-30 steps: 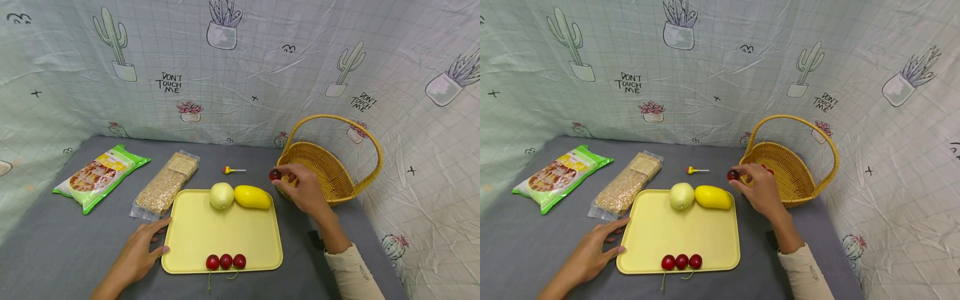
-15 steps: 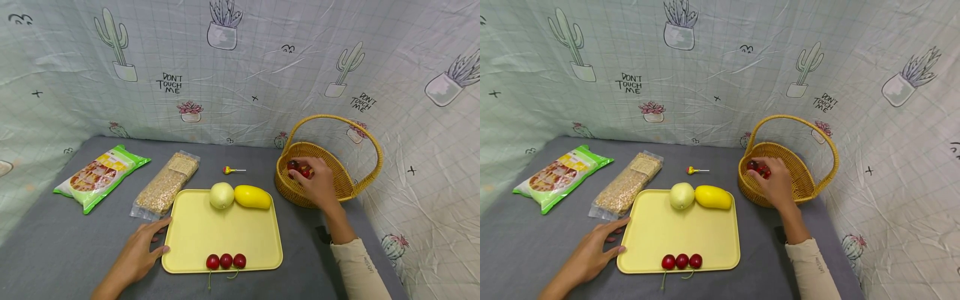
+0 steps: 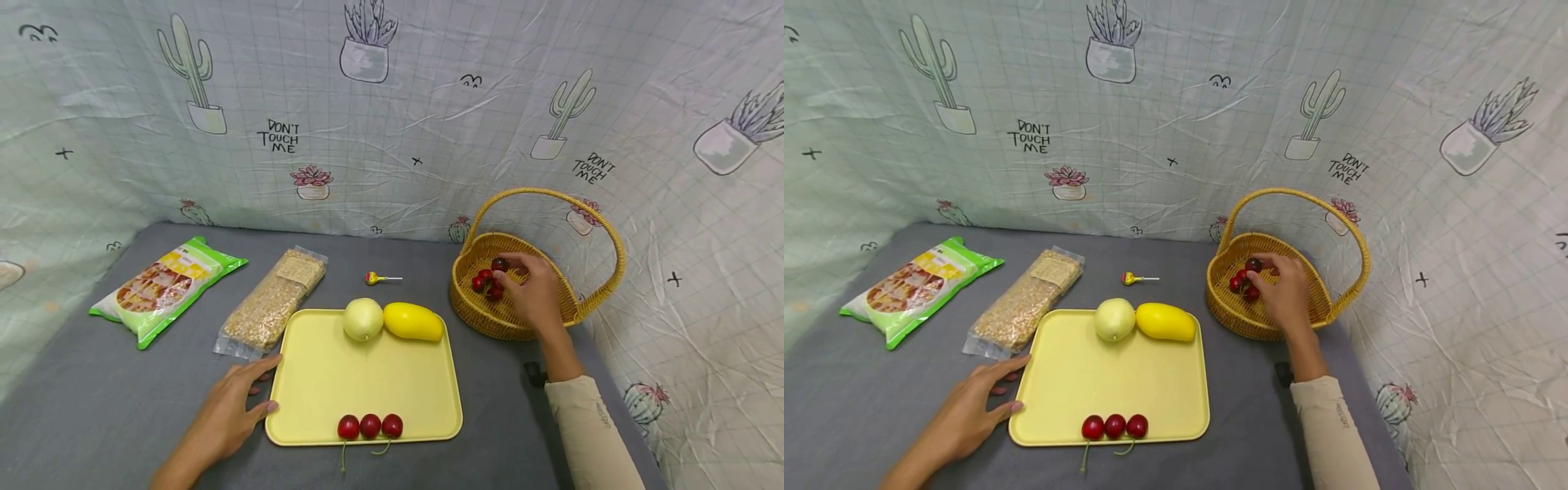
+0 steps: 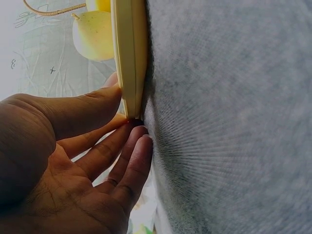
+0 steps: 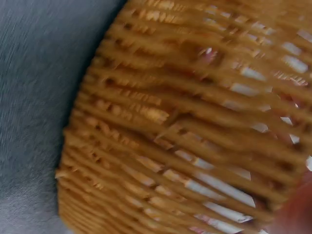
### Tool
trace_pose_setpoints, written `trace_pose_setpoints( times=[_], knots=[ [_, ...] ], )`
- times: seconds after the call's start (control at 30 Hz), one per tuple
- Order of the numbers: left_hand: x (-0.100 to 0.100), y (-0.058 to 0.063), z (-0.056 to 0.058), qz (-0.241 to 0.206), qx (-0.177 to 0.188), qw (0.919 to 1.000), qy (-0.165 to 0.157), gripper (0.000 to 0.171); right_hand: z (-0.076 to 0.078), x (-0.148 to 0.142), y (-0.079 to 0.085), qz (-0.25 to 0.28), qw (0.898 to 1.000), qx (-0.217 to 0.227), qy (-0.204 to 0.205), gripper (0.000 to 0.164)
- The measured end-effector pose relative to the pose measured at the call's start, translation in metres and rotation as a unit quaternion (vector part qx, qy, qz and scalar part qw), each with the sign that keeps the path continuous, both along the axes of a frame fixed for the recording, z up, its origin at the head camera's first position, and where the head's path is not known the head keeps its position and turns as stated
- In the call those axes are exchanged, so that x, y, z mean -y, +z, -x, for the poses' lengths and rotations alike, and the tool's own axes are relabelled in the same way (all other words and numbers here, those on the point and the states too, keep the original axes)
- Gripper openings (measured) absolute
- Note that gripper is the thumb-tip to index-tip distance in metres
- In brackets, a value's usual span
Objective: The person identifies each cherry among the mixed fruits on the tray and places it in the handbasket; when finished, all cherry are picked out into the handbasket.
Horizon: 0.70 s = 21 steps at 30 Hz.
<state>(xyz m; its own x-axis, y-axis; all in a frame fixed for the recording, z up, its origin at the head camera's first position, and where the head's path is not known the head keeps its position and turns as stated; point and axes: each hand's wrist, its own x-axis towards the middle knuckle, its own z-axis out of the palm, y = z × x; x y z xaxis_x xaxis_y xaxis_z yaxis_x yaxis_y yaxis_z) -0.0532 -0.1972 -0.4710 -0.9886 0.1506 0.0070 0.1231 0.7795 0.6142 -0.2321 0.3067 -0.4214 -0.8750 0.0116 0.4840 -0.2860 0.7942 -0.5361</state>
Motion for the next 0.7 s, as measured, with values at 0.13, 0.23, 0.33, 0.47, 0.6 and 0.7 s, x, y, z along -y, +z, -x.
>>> trace_pose_setpoints(
  times=[0.13,0.23,0.33,0.47,0.6,0.7],
  knots=[
    [-0.001,0.0,-0.001,0.0,-0.004,1.0,0.003,0.077,0.007,-0.011,-0.006,0.003,1.0,0.012,-0.015,0.033],
    [-0.001,0.0,-0.001,0.0,-0.003,1.0,0.004,0.077,0.012,-0.018,-0.011,0.004,0.999,0.025,-0.025,0.033],
    [-0.001,0.0,-0.001,-0.002,-0.002,1.0,0.002,0.077,0.014,-0.024,-0.013,0.004,0.998,0.047,-0.033,0.034],
    [-0.001,0.001,-0.001,0.002,-0.002,1.0,0.002,0.077,0.013,-0.03,-0.013,0.0,0.995,0.093,-0.047,0.034],
    [-0.001,0.001,0.0,0.007,0.005,1.0,0.001,0.077,0.012,-0.035,-0.013,-0.024,0.988,0.142,-0.061,0.034],
    [0.0,0.001,0.0,0.005,0.013,0.9999,0.002,0.077,0.011,-0.034,-0.012,-0.039,0.982,0.174,-0.065,0.035]
  ],
)
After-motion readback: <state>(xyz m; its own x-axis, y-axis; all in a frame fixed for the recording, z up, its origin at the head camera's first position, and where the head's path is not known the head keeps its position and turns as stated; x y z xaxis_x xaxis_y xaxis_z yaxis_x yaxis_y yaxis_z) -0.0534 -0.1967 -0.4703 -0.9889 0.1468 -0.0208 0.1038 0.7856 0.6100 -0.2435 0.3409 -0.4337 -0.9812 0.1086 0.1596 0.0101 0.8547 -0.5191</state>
